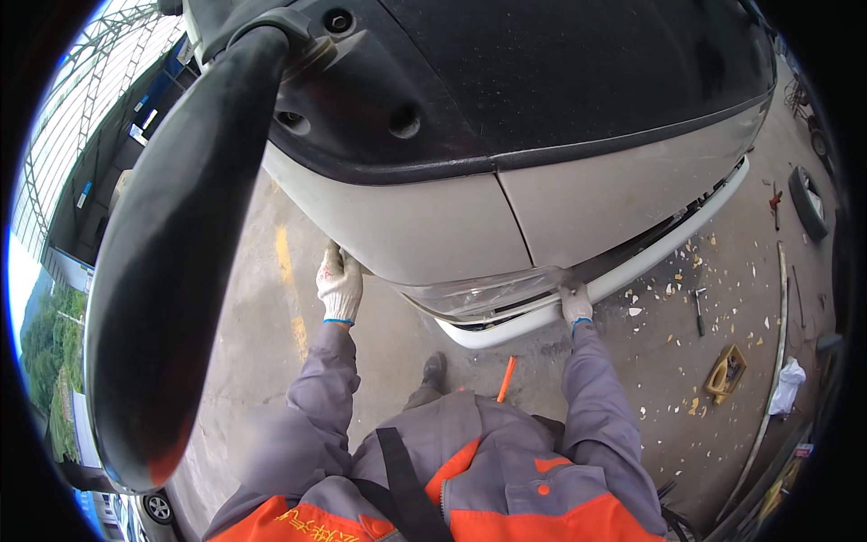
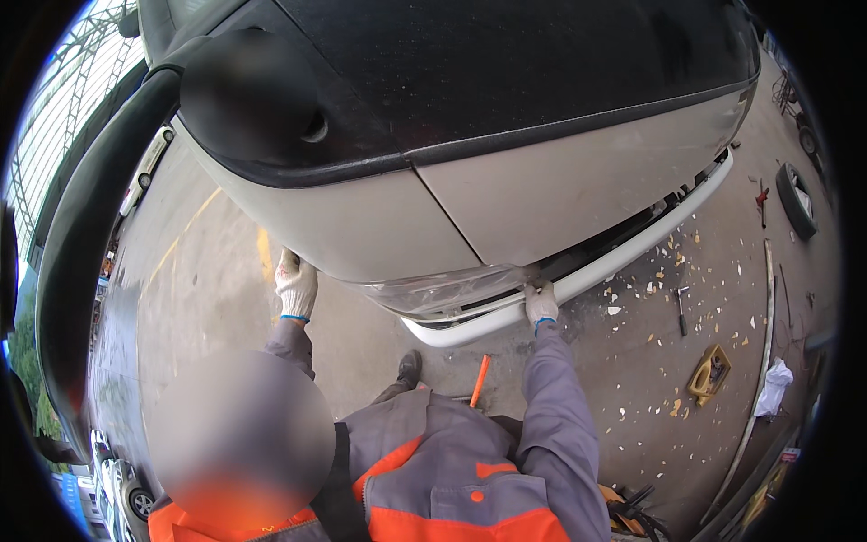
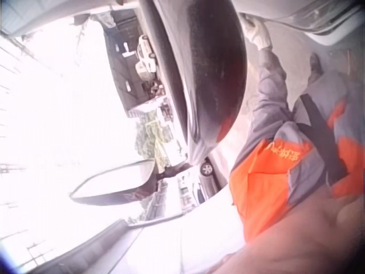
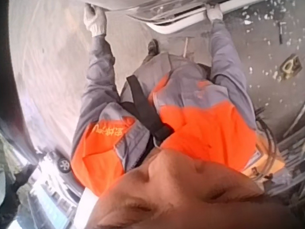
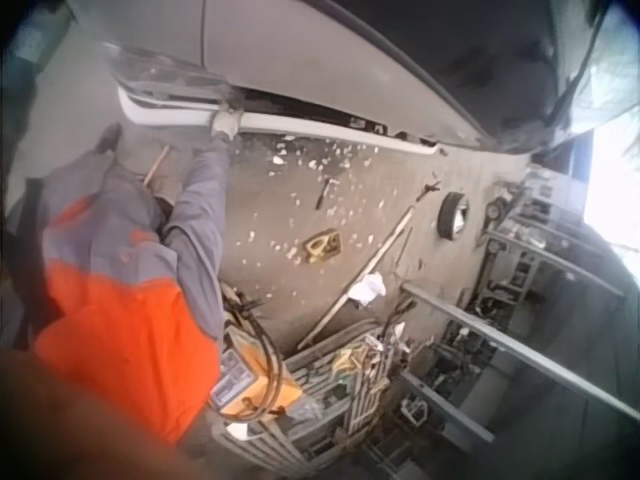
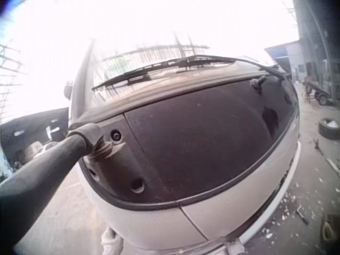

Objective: The person installs a white plastic bumper onto the front of a white truck, aligning it with the headlight and body panels. They then remove the bumper and use pliers to strip a rubber seal from a metal bracket on a wooden pallet.

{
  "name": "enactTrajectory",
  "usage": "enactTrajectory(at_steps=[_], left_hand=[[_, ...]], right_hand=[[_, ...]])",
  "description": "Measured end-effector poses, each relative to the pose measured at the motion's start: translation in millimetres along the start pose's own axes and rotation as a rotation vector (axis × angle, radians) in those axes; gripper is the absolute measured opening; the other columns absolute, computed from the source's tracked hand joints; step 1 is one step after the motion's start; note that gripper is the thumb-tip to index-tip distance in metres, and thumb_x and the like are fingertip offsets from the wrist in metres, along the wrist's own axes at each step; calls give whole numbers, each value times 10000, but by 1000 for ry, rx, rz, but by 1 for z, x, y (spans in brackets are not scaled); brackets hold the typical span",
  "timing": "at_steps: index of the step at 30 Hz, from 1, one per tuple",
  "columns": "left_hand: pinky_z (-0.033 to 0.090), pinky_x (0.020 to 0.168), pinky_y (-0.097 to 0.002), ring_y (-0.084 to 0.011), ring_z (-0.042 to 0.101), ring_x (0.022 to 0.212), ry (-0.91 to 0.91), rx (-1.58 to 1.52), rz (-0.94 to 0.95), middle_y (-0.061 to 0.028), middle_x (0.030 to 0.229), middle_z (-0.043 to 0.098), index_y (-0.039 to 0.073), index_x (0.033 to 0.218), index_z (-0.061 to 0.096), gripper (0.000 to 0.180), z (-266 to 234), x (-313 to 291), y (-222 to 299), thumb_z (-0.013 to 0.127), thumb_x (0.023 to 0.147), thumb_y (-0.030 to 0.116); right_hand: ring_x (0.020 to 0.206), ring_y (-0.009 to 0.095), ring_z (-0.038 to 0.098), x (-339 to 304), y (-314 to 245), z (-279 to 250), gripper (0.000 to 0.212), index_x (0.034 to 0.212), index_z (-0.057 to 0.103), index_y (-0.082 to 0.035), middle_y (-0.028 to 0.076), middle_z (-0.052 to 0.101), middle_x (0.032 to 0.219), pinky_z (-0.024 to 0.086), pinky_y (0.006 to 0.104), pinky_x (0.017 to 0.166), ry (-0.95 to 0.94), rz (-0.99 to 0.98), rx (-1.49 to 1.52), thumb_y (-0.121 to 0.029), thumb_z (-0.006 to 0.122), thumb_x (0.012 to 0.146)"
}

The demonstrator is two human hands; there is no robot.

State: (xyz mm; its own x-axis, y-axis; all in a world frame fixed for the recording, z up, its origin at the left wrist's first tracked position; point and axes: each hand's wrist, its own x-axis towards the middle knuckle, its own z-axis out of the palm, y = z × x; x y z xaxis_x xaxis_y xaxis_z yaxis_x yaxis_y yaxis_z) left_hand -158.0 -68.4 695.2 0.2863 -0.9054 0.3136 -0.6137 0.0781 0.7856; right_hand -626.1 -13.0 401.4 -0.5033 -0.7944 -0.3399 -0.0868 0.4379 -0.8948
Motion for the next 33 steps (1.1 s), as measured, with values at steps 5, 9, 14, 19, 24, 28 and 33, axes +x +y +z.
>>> enactTrajectory(at_steps=[5, 9, 14, 19, 24, 28, 33], left_hand=[[558, 934, -394, -305, 730, 1064, 63, 15, 48, -182, 1197, 748, 51, 1439, 606, 495, 1, -5, -3, 574, 951, 129], [554, 945, -389, -297, 723, 1075, 150, 125, -6, -169, 1230, 744, 67, 1402, 628, 457, -13, 0, -10, 547, 954, 115], [543, 962, -374, -245, 700, 1064, 142, 296, 98, -139, 1265, 732, 29, 1413, 618, 513, -31, 9, -30, 573, 907, 103], [530, 980, -345, -216, 683, 1094, 172, 139, -1, -126, 1297, 725, 34, 1419, 627, 540, -63, -12, 64, 571, 884, 67], [529, 976, -327, -188, 679, 1058, 141, 118, 28, -104, 1277, 723, 24, 1410, 638, 508, -65, -15, 51, 573, 907, 41], [530, 982, -344, -209, 675, 1085, 146, -93, 70, -129, 1262, 716, 8, 1415, 637, 499, -85, -5, 27, 571, 921, 25], [505, 983, -318, -183, 632, 1082, 99, -206, -117, -120, 1279, 677, -9, 1449, 607, 516, -133, -40, 36, 551, 939, 40]], right_hand=[[811, 307, 733, 13, 0, -5, 406, 1231, 650, -58, 180, 715, 938, 589, 456, 721, 125, -121, -277, -354, 677, 954], [844, 318, 727, 7, 5, -5, 419, 1233, 654, -70, 188, 726, 939, 574, 463, 760, 135, -147, -250, -379, 673, 951], [701, 266, 702, -16, -10, 2, 393, 1219, 645, -78, 153, 709, 871, 573, 418, 623, 56, -5, -83, -355, 682, 942], [542, 163, 609, -50, -29, 15, 294, 1161, 630, -54, 69, 647, 734, 502, 337, 457, -90, 85, 130, -262, 671, 957], [488, 180, 589, -81, -41, -2, 267, 1133, 617, -39, 104, 650, 757, 487, 346, 466, -33, -10, 169, -228, 681, 955], [621, 188, 625, -93, -16, -24, 317, 1154, 648, -5, 114, 669, 809, 523, 326, 571, 133, -302, -79, -235, 716, 948], [1226, 279, 615, -167, -48, -45, 609, 1473, 469, 59, 248, 576, 1414, 556, 373, 983, 136, -297, 220, -148, 730, 963]])
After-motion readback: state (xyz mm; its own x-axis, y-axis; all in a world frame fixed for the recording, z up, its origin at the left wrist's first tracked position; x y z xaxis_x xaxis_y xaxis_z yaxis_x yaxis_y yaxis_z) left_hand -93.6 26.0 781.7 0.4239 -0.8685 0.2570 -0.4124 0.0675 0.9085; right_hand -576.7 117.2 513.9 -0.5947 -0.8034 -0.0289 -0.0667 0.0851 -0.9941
